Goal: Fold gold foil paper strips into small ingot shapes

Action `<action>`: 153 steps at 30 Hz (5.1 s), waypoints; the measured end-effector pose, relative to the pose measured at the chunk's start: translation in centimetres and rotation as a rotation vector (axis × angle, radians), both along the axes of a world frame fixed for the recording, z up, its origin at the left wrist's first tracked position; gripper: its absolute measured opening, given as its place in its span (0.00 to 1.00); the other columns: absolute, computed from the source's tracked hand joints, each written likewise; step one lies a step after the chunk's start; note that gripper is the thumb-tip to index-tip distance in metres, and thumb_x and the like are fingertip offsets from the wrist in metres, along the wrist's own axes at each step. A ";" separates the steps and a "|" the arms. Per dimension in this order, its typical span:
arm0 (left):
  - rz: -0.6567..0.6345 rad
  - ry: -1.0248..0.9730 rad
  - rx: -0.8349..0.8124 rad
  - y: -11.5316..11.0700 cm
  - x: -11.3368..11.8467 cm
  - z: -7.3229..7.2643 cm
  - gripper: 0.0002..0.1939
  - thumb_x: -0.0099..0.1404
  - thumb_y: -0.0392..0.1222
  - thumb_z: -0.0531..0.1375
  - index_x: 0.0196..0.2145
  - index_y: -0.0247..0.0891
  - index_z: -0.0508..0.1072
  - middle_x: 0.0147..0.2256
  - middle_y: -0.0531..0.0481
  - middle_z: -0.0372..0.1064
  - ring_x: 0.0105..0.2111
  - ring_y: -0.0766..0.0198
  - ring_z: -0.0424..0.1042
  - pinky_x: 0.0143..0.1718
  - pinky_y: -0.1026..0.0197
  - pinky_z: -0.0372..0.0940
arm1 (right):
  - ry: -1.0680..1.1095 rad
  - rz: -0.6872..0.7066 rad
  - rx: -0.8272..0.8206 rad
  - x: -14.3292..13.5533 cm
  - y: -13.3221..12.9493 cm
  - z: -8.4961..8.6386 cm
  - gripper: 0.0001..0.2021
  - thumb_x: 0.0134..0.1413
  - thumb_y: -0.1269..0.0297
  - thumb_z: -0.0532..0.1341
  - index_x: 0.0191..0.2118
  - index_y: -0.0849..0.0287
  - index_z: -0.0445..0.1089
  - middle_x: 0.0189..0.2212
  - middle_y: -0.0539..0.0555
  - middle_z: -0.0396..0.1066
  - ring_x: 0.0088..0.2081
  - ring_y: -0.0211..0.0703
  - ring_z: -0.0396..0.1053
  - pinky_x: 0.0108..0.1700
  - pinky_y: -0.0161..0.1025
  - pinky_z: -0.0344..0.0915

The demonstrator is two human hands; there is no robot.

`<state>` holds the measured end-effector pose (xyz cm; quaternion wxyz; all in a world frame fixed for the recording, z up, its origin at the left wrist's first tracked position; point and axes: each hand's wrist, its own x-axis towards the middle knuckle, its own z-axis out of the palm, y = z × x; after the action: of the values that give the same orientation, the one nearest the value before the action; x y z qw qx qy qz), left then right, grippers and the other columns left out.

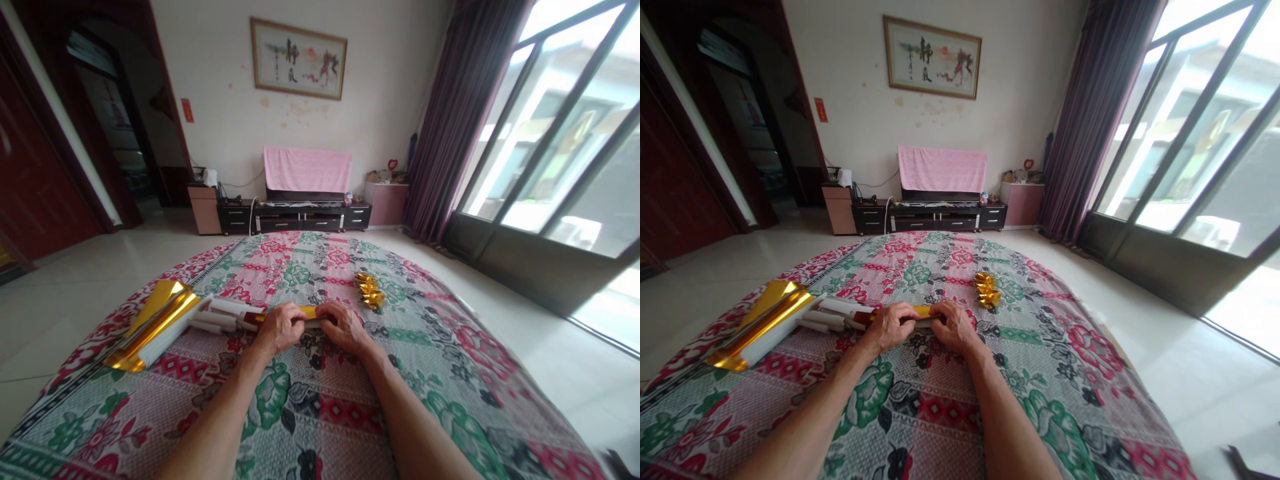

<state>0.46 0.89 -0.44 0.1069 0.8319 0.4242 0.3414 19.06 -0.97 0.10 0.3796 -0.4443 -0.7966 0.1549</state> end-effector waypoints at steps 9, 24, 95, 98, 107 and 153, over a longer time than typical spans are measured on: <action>0.099 0.009 -0.037 -0.2 0.4 0.4 0.12 0.58 0.32 0.51 0.37 0.40 0.71 0.32 0.51 0.72 0.31 0.65 0.69 0.34 0.65 0.62 | 0.038 -0.078 -0.028 0.1 0.1 -0.2 0.12 0.47 0.76 0.51 0.38 0.58 0.66 0.28 0.50 0.68 0.30 0.37 0.64 0.34 0.33 0.58; -0.016 0.133 -0.076 -0.2 -0.1 0.6 0.12 0.56 0.33 0.54 0.31 0.40 0.76 0.33 0.50 0.69 0.36 0.64 0.68 0.40 0.63 0.62 | -0.072 0.092 0.038 0.8 0.6 -0.5 0.11 0.38 0.76 0.59 0.31 0.57 0.73 0.37 0.52 0.70 0.34 0.38 0.65 0.37 0.35 0.61; 0.014 0.127 -0.148 0.4 0.0 0.7 0.06 0.57 0.40 0.57 0.28 0.39 0.73 0.30 0.51 0.65 0.33 0.66 0.65 0.36 0.64 0.58 | -0.083 0.053 0.018 0.9 0.7 -0.1 0.06 0.48 0.74 0.58 0.29 0.60 0.73 0.26 0.50 0.69 0.30 0.36 0.64 0.34 0.32 0.60; 0.001 0.127 -0.136 0.5 0.0 0.6 0.08 0.59 0.40 0.55 0.28 0.39 0.73 0.29 0.51 0.66 0.33 0.66 0.65 0.36 0.65 0.58 | -0.064 0.043 0.020 1.0 0.7 -0.2 0.06 0.49 0.73 0.58 0.27 0.60 0.72 0.26 0.50 0.68 0.29 0.35 0.64 0.33 0.31 0.59; 0.035 0.140 -0.123 0.8 0.2 0.3 0.11 0.61 0.40 0.52 0.27 0.39 0.73 0.30 0.50 0.67 0.33 0.66 0.66 0.36 0.64 0.58 | -0.047 -0.006 0.061 0.7 1.0 -0.7 0.09 0.51 0.71 0.57 0.23 0.61 0.70 0.28 0.51 0.69 0.29 0.33 0.64 0.33 0.30 0.58; 0.174 0.129 -0.105 0.5 0.9 0.1 0.09 0.55 0.37 0.55 0.21 0.36 0.72 0.28 0.49 0.66 0.29 0.67 0.66 0.33 0.65 0.58 | -0.092 -0.110 0.082 -0.1 1.0 -0.6 0.09 0.47 0.74 0.57 0.21 0.61 0.70 0.30 0.52 0.69 0.31 0.36 0.66 0.35 0.32 0.60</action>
<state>1.31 1.40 -0.39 0.0927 0.8055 0.5181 0.2723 18.93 -0.02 -0.47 0.3686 -0.4780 -0.7932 0.0807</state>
